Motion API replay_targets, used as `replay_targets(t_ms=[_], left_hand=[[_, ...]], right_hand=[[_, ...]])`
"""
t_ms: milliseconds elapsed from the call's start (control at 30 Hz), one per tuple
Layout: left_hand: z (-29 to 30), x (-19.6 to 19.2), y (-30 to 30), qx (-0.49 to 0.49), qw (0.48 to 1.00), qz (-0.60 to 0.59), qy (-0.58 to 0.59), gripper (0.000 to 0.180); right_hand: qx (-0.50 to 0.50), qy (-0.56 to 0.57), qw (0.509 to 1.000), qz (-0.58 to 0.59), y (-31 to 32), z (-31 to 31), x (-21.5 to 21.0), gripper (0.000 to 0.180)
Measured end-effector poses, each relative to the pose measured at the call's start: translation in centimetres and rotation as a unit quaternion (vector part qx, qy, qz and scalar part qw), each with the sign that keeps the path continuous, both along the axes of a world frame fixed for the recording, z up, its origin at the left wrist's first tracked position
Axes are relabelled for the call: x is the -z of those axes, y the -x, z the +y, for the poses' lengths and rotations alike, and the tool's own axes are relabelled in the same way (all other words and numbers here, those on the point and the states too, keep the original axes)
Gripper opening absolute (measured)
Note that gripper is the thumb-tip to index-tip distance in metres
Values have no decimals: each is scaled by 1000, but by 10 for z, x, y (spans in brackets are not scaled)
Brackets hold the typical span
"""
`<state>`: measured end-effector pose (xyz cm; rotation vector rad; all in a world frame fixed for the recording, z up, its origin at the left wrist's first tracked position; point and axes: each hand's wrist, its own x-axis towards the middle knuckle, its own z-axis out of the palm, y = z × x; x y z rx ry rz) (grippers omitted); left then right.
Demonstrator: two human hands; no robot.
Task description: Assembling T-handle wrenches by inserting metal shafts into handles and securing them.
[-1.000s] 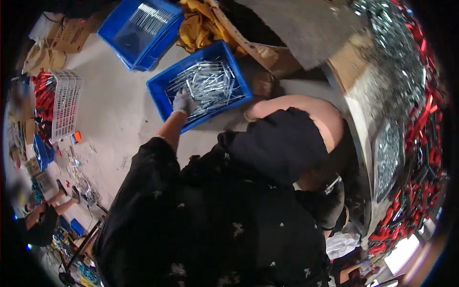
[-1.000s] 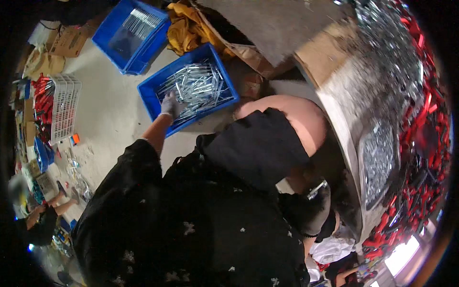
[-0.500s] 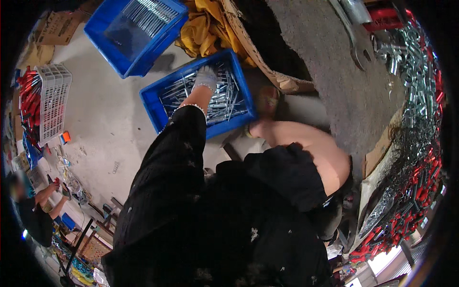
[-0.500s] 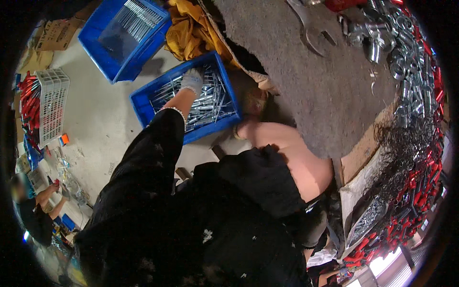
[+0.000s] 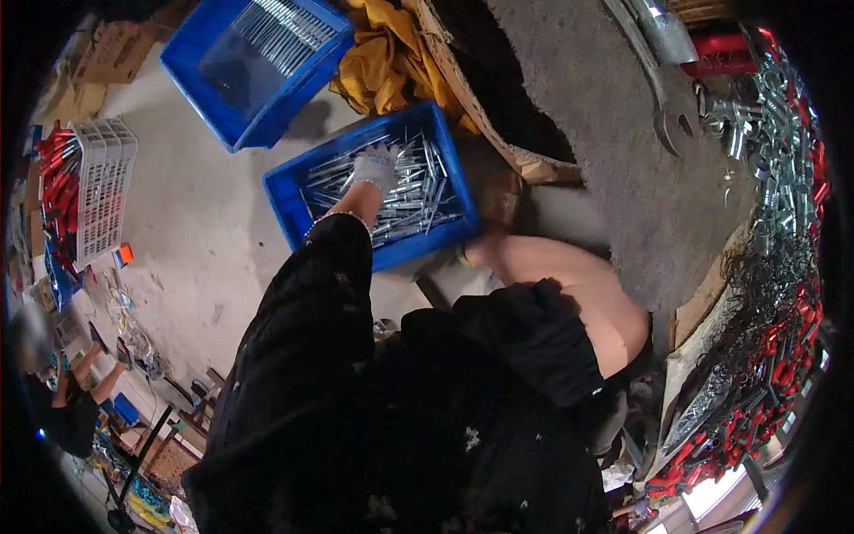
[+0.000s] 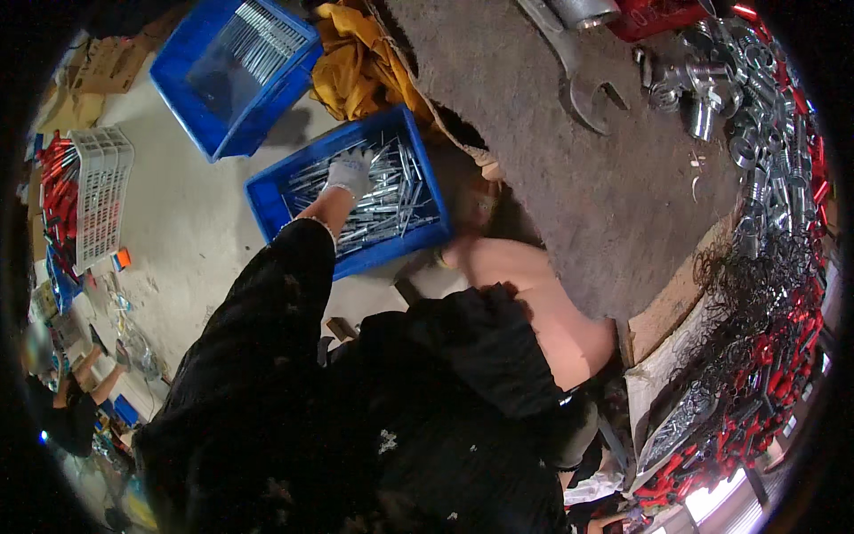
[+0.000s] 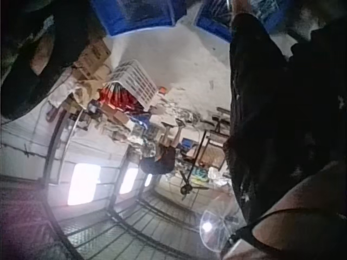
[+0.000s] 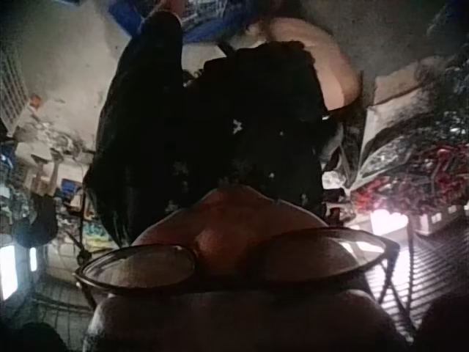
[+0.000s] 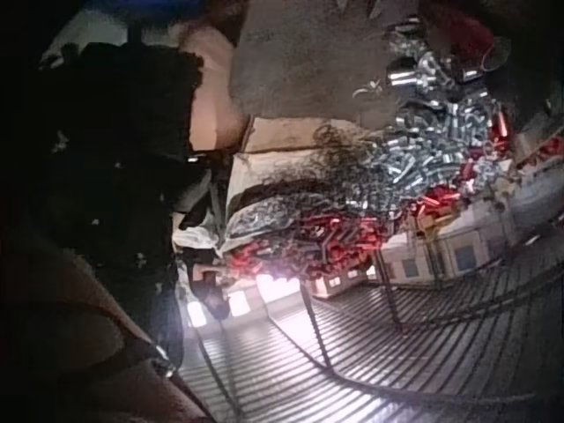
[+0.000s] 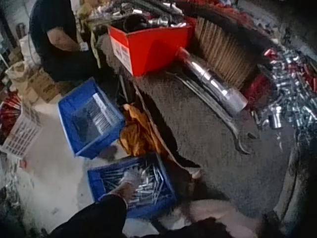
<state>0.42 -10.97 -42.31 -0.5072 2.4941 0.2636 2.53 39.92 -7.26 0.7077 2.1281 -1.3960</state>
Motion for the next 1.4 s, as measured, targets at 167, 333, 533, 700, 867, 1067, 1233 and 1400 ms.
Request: replay_targets(t_ms=[167,333,533,700,867,1067,1233,1400], left_hand=[[16,5,7,-21,1000,-1,15,32],[4,18,11,-20,999,-19,-16,37],[-2,14,7,-8,997,48,-55,37],[1,11,9,-29,996,13,-84,40],[-26,0,20,-20,982,-74,-174,56],[-53,-43,-17,-17,971,-33,-235,60],[-26,-120,-57,-333,739,41,-585,48],[5,-247,-86,-384,697,160,-584,35]], right_hand=[[146,244,958,-18,2,-27,-4,47],[-112,-30,992,48,-4,-3,3,47],[-147,-134,978,60,-9,5,3,41],[232,65,970,14,-11,-2,1,58],[-267,-172,930,184,-8,5,7,56],[-60,20,983,174,-16,-17,-5,33],[-195,-124,928,291,-32,8,2,29],[45,159,976,139,-25,-33,-40,35]])
